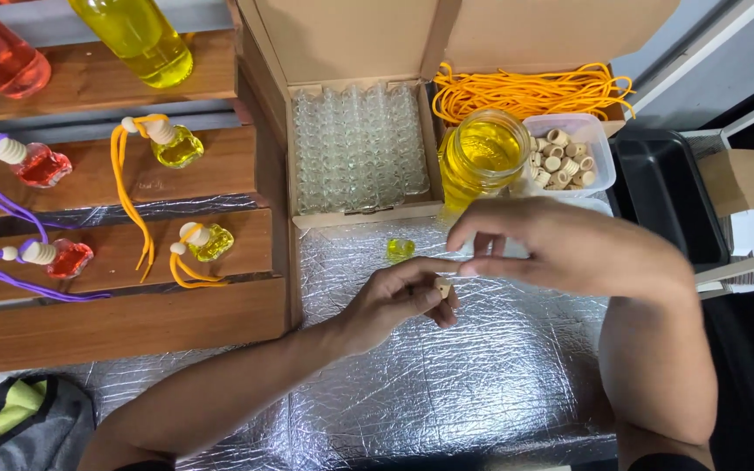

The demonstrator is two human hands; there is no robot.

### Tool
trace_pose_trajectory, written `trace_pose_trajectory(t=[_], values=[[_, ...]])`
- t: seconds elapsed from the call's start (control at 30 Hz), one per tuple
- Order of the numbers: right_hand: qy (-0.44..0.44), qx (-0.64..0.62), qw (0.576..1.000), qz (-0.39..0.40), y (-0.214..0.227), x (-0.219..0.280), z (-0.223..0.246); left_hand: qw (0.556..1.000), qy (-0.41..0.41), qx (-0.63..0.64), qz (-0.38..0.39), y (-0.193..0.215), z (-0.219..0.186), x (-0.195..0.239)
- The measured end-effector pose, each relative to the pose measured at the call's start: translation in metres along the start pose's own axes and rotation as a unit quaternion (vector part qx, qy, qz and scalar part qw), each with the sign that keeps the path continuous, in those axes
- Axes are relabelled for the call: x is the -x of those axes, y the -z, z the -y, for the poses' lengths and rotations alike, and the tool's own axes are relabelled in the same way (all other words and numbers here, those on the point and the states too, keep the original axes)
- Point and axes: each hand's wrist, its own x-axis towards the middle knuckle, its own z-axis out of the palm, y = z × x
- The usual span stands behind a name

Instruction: The person is attaching a decorative yellow cord and a wooden cap to a small glass perfume bottle.

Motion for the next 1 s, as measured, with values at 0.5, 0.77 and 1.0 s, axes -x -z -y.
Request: trace_pose_trajectory(t=[0.5,0.77,1.0], values=[[-0.139,-0.016,0.975,-0.171,0.077,-0.091,-0.128,0.976,-0.048,-0.206,0.051,-0.011,-0.005,0.001],[-0.183,-0.041,0.982,-0.029,0.080,-0.136,-0.109,0.977,0.012,-0.207,0.042,-0.012,-0.020,0.001],[-0.149,-0.065,0.984,-0.068,0.089,-0.132,-0.119,0.968,-0.031,-0.247,0.041,-0.008,-0.014,0.001]])
